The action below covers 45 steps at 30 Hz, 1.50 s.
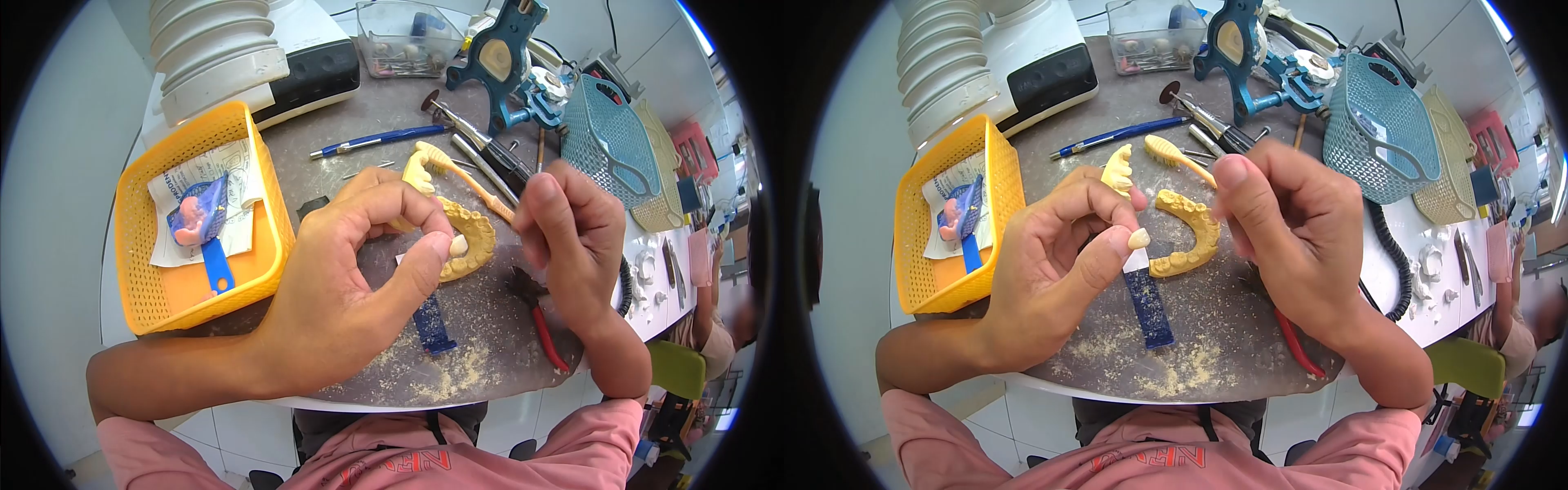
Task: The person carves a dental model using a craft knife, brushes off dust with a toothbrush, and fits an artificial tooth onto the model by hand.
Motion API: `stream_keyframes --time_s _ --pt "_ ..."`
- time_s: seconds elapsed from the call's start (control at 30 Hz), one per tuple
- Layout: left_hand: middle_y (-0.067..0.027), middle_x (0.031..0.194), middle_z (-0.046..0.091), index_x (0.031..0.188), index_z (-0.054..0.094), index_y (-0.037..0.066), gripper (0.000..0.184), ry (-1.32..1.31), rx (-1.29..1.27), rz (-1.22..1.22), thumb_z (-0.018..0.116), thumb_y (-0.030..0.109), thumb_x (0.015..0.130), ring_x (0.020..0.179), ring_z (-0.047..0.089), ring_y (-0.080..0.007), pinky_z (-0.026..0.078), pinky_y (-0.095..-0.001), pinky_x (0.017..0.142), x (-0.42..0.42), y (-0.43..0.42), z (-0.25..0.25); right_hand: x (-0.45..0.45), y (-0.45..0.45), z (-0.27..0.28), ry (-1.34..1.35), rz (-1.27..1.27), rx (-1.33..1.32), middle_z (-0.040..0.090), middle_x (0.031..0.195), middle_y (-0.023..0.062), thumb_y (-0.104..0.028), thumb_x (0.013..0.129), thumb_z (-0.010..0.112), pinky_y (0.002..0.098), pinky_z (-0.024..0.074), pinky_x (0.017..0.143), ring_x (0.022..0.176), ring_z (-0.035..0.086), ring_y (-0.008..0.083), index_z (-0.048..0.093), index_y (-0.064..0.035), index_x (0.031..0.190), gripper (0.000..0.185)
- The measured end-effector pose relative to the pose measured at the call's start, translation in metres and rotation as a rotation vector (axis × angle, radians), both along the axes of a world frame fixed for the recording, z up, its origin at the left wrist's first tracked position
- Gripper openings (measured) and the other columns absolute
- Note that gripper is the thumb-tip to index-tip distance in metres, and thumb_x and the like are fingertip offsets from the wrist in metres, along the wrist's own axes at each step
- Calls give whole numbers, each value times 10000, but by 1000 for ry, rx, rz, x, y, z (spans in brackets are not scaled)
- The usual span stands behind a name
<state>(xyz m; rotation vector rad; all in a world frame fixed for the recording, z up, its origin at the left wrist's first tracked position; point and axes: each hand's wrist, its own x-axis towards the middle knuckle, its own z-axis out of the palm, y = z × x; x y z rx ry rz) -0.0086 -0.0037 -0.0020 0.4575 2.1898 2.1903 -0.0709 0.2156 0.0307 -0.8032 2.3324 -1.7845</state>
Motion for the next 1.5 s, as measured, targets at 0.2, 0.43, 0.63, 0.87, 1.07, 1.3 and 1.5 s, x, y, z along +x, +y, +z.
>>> stream_keyframes --time_s 0.2,0.43,0.63,0.87,1.07,1.3,1.5 --pt "-60 1139 515 1054 576 1 127 -66 5 -16 584 117 1001 1046 526 -88 412 -268 947 1 0 1 0 -7 1 518 175 123 674 877 93 -22 887 715 216 437 539 662 577 89 689 24 1038 160" --pt "-61 1152 520 1065 577 -3 132 -71 -16 -21 585 111 999 1096 533 -106 406 -289 1000 0 -2 1 0 -12 -3 662 223 179 710 905 147 68 760 758 279 537 654 797 695 213 712 21 999 248" --pt "-61 1151 522 1067 581 -1 135 -53 11 -12 594 110 992 1110 526 -111 409 -293 1004 0 -1 1 1 -17 -8 719 149 144 704 834 88 54 776 743 262 543 575 666 689 161 739 -17 975 211" --pt "-53 1123 523 1073 576 17 149 -41 9 10 644 76 955 1131 522 -122 404 -300 1014 1 1 2 3 -15 -8 515 95 112 703 779 79 21 793 746 236 513 540 600 651 112 717 10 888 100" --pt "-52 1108 517 1075 571 23 181 -19 -12 35 674 50 928 1138 518 -142 403 -319 1029 0 2 -2 4 -14 -10 378 104 103 699 737 67 -12 803 748 218 485 519 581 621 81 713 19 848 65" --pt "-49 1065 545 1063 588 17 155 10 41 50 674 50 939 1114 530 -141 411 -327 1026 0 3 -1 8 -15 -9 215 109 63 693 719 48 -31 828 747 200 461 508 579 594 50 722 33 856 74" --pt "-41 1055 552 1044 605 17 116 -26 80 37 666 42 949 1067 547 -108 432 -303 994 1 4 -2 9 -12 -1 162 167 174 712 811 84 -14 835 737 226 512 655 716 655 99 709 49 887 86"
